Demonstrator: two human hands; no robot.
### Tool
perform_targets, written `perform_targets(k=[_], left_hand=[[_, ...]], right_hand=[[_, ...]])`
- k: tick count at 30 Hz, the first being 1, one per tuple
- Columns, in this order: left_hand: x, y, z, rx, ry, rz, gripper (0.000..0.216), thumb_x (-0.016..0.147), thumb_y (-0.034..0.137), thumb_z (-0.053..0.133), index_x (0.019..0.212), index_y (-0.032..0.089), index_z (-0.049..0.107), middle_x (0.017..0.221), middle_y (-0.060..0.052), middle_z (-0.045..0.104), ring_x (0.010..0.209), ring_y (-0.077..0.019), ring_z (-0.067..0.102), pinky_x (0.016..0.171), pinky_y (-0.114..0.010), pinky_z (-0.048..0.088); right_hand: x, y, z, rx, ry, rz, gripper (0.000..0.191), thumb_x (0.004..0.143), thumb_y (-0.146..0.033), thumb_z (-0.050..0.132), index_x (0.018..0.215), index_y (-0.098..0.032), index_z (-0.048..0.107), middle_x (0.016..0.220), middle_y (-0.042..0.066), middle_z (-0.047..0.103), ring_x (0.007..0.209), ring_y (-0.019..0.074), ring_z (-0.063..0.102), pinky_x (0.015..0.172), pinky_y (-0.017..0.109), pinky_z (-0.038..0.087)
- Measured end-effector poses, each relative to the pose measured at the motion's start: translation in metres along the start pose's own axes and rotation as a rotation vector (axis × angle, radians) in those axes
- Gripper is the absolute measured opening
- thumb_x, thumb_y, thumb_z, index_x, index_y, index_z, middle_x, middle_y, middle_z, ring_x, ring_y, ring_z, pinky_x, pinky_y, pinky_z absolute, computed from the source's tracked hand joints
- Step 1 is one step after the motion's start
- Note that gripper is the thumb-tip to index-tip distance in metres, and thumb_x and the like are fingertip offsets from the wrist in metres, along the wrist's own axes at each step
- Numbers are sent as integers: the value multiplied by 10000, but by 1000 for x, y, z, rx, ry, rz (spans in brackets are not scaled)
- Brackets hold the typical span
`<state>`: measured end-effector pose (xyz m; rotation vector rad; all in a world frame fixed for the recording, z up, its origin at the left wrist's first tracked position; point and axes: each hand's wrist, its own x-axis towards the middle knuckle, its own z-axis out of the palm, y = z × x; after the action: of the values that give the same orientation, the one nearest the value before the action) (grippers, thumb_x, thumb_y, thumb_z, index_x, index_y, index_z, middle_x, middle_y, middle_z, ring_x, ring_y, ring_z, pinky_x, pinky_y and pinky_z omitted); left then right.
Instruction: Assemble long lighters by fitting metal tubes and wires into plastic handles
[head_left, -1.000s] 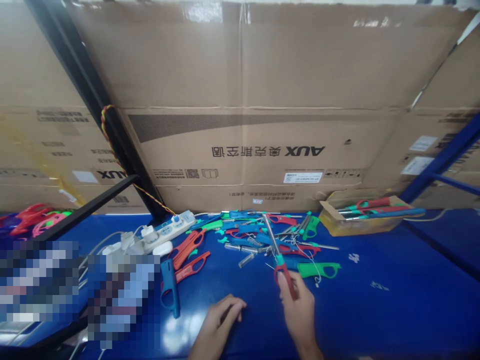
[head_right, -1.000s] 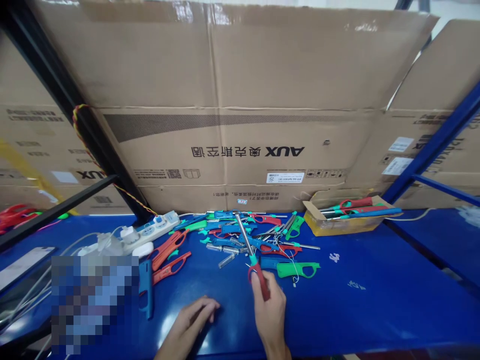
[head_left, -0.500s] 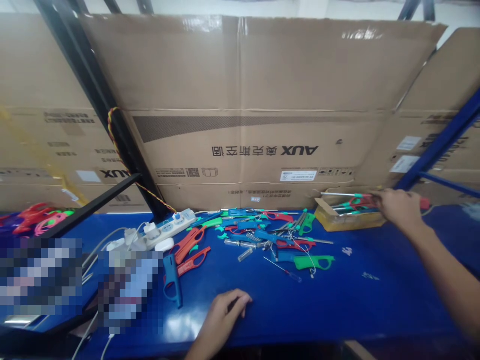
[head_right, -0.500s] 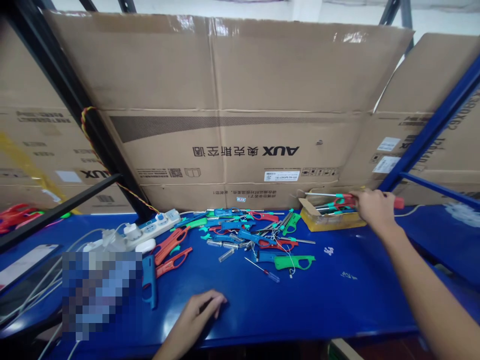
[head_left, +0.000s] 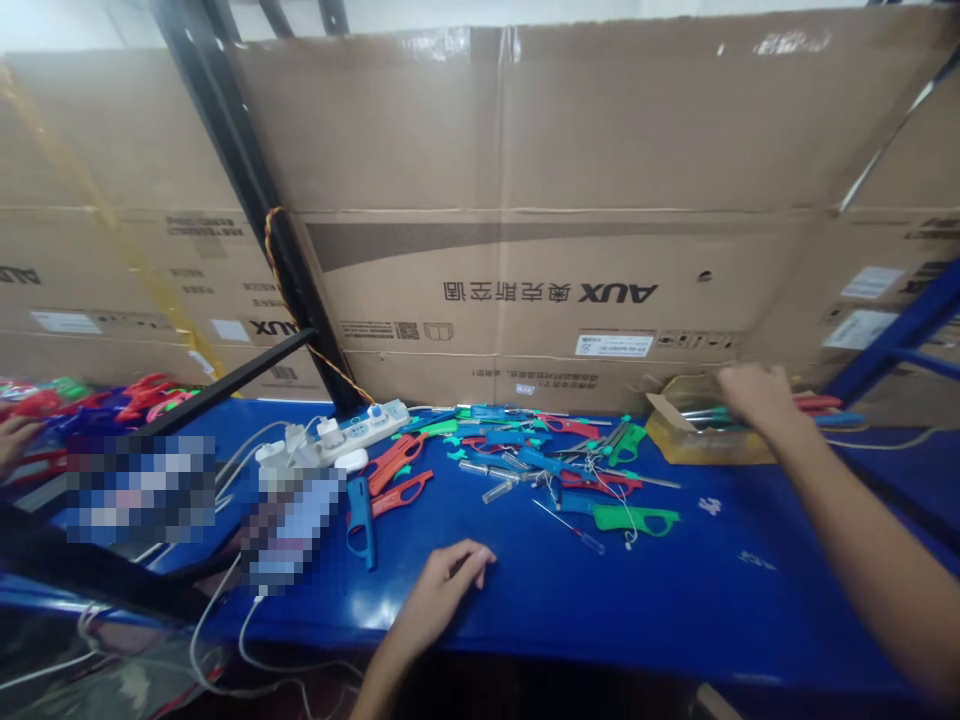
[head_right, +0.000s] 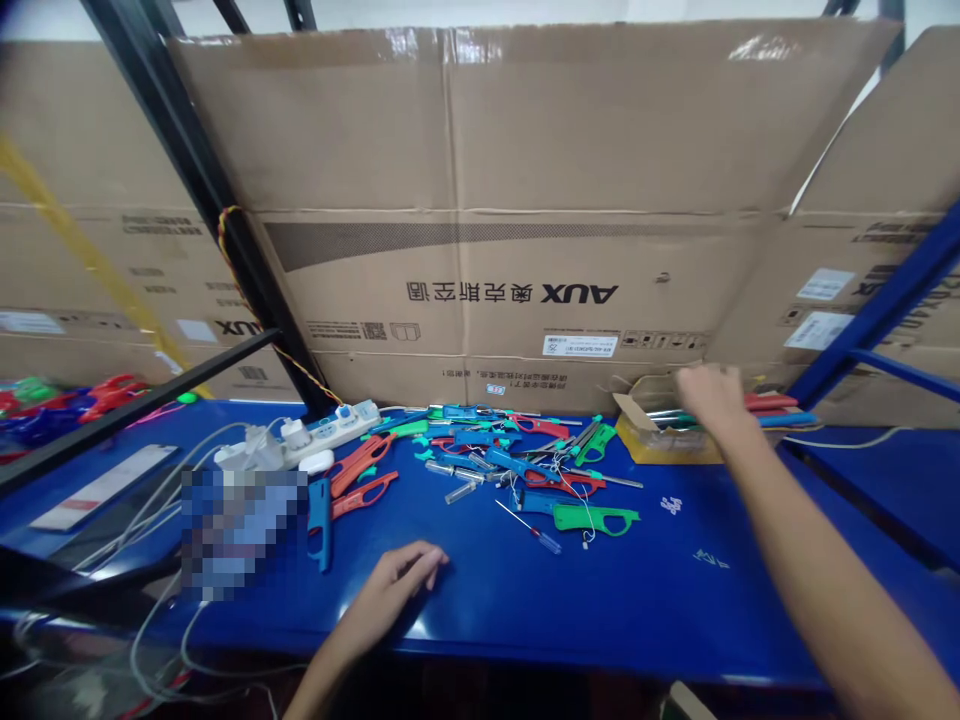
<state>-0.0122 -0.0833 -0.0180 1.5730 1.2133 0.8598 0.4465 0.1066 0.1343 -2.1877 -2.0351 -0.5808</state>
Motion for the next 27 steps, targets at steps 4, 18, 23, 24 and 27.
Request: perform_targets(k=[4, 18, 23, 24, 27], left_hand=[[1, -3, 1, -38, 13, -26, 439, 970, 543, 494, 922, 166, 712, 702, 10, 563, 619, -131, 470, 609, -228, 362], [-4, 0, 5, -55, 41, -5, 446, 997, 505, 443, 968, 148, 707, 723, -6, 608, 609, -124, 502, 583, -216, 392], [-10, 6, 6, 17, 5, 83, 434, 1023, 427, 427, 815, 172, 711, 758, -14, 659, 793, -164, 612, 810, -245, 439], [-12, 6, 6, 34, 4, 93, 430, 1023, 421, 432, 800, 173, 703, 758, -15, 658, 785, -165, 612, 791, -244, 437], [-13, 4, 5, 80, 19, 116, 423, 1030, 409, 430, 778, 172, 675, 767, -24, 643, 770, -168, 596, 763, -249, 425]], right_hand=[[-5, -86, 27, 116, -153, -313, 300, 977, -359, 590, 1219, -182, 611, 1242, 86, 628, 1048, 210, 641, 897, 427, 549], [-66, -191, 59, 452, -57, -563, 401, 964, -273, 528, 1353, -183, 567, 1394, 182, 561, 1275, 328, 533, 1036, 519, 439], [-135, -249, 36, 630, -11, -651, 385, 984, -348, 517, 1358, -274, 572, 1406, 76, 587, 1306, 249, 527, 1083, 442, 433], [-152, -257, 34, 650, -13, -641, 380, 980, -354, 528, 1350, -281, 578, 1396, 68, 596, 1295, 247, 537, 1073, 443, 445], [-202, -270, 36, 809, -17, -475, 339, 990, -362, 518, 1300, -262, 610, 1373, 82, 606, 1274, 259, 552, 1060, 459, 459]])
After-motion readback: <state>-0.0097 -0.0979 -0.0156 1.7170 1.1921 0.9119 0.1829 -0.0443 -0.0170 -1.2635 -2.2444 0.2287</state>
